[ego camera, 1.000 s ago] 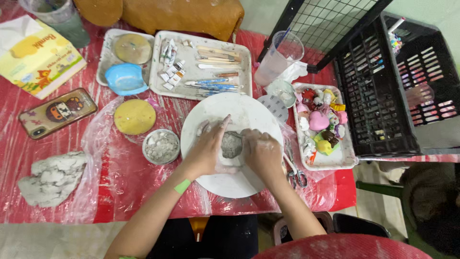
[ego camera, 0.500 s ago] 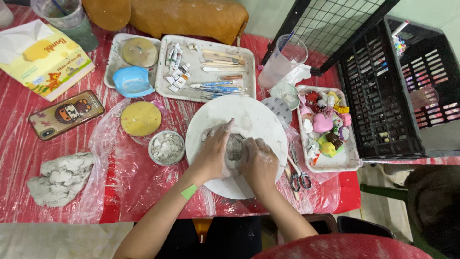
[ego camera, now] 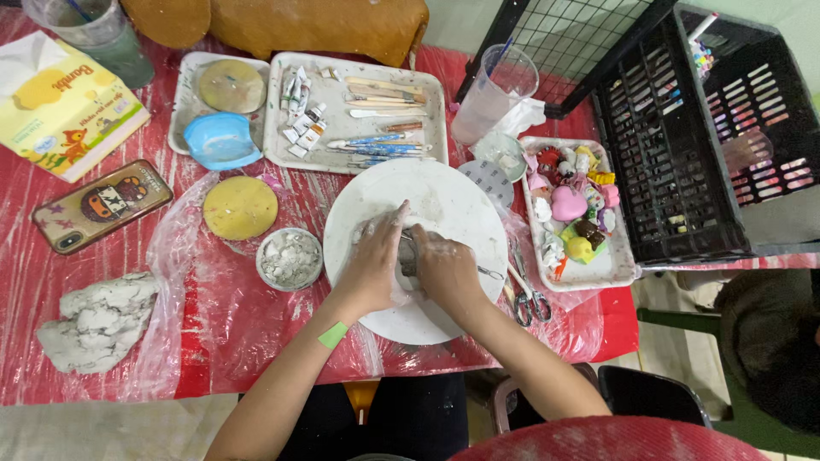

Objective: The person presses and smooths clay slip inside a bowl-shaped mold set on a round bat, working the material with their fingers around the inner walls. They briefly pour water from a plastic cup into the mold and continue pressing and shaping the clay by hand, occasionally using a small pointed tool.

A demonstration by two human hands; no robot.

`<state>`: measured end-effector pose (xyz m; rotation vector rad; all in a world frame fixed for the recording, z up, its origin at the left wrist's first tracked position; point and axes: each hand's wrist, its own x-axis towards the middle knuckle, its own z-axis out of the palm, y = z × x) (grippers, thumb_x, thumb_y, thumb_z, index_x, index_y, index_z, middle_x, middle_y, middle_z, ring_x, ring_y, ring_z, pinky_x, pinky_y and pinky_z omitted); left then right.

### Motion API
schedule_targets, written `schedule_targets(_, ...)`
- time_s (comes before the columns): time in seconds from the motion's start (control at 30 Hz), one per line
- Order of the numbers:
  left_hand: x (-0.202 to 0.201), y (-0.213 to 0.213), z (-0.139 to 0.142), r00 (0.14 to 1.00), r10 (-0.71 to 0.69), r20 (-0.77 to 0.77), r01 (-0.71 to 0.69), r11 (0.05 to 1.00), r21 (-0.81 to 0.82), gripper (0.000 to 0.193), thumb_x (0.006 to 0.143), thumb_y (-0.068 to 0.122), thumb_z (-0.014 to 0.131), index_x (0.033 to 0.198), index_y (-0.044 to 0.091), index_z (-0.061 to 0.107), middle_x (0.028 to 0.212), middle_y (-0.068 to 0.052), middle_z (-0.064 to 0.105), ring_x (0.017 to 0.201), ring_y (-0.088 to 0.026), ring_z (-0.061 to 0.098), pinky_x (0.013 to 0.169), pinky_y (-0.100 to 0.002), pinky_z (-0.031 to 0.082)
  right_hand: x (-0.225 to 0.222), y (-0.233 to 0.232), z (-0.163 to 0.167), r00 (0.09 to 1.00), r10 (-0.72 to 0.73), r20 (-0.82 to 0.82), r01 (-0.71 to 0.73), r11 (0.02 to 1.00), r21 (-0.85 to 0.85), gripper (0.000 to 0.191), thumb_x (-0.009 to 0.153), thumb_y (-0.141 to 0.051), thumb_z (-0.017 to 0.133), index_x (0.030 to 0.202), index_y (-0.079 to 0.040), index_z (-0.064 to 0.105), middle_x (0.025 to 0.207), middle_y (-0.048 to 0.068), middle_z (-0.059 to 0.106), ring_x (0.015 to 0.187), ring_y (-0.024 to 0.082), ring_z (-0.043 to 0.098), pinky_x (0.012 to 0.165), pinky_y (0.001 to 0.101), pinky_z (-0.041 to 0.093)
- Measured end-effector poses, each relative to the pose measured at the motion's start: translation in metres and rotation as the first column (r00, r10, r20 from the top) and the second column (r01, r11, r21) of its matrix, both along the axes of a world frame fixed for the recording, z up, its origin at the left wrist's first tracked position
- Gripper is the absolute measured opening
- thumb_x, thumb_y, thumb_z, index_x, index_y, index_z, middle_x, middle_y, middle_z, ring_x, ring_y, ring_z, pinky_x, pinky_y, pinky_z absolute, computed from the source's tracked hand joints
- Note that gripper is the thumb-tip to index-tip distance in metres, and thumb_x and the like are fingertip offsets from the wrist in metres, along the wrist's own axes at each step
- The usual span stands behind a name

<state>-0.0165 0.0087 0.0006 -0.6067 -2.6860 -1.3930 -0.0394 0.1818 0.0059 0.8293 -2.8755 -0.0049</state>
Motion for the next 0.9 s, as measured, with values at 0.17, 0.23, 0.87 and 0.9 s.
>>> schedule_targets(0.17,-0.002,-0.001,0.002,1.000,-0.006,0.027,0.006,1.000,0.000,0.149,0.051,0.036,0.099,0.158,0.007,0.001,0.160,-0.028,0.028,0.148,-0.047,0.027,0.120,-0.059,0.020,-0.002,-0.003,0.005,0.995,0.025,0.101,-0.027,0.999,0.024,0.043,0.082,-0.013,0.063,0.124,-0.004,0.065,0.079,0.012,0.074,0.067,0.028,0.073,0.061,0.0410,0.056)
schedule_targets(0.23,-0.004,-0.001,0.002,0.999,-0.005,0.040,0.006,1.000,-0.026,0.149,0.051,0.037,0.100,0.159,0.007,0.001,0.159,-0.028,0.028,0.148,-0.047,0.027,0.120,-0.059,0.020,0.000,-0.002,0.009,0.991,0.083,0.107,-0.083,0.997,-0.002,0.041,0.080,-0.015,0.064,0.120,-0.007,0.066,0.081,0.012,0.075,0.067,0.029,0.073,0.059,0.0421,0.056)
schedule_targets(0.87,-0.001,-0.004,0.000,1.000,-0.016,0.008,0.016,0.999,-0.048,0.149,0.048,0.046,0.100,0.159,0.009,0.008,0.157,-0.030,0.030,0.146,-0.049,0.029,0.120,-0.061,0.022,-0.003,-0.004,0.023,0.987,-0.047,0.151,0.046,0.999,0.012,0.030,0.085,-0.016,0.060,0.114,-0.010,0.066,0.077,0.014,0.074,0.069,0.031,0.074,0.062,0.0440,0.057)
schedule_targets(0.9,-0.001,-0.004,0.000,1.000,-0.016,0.007,0.017,0.999,-0.044,0.149,0.047,0.046,0.100,0.159,0.009,0.008,0.158,-0.029,0.031,0.146,-0.049,0.030,0.120,-0.061,0.022,-0.002,-0.005,0.021,0.988,-0.058,0.143,0.063,0.998,-0.026,0.031,0.082,-0.016,0.061,0.112,-0.009,0.066,0.076,0.014,0.074,0.068,0.031,0.074,0.062,0.0443,0.057)
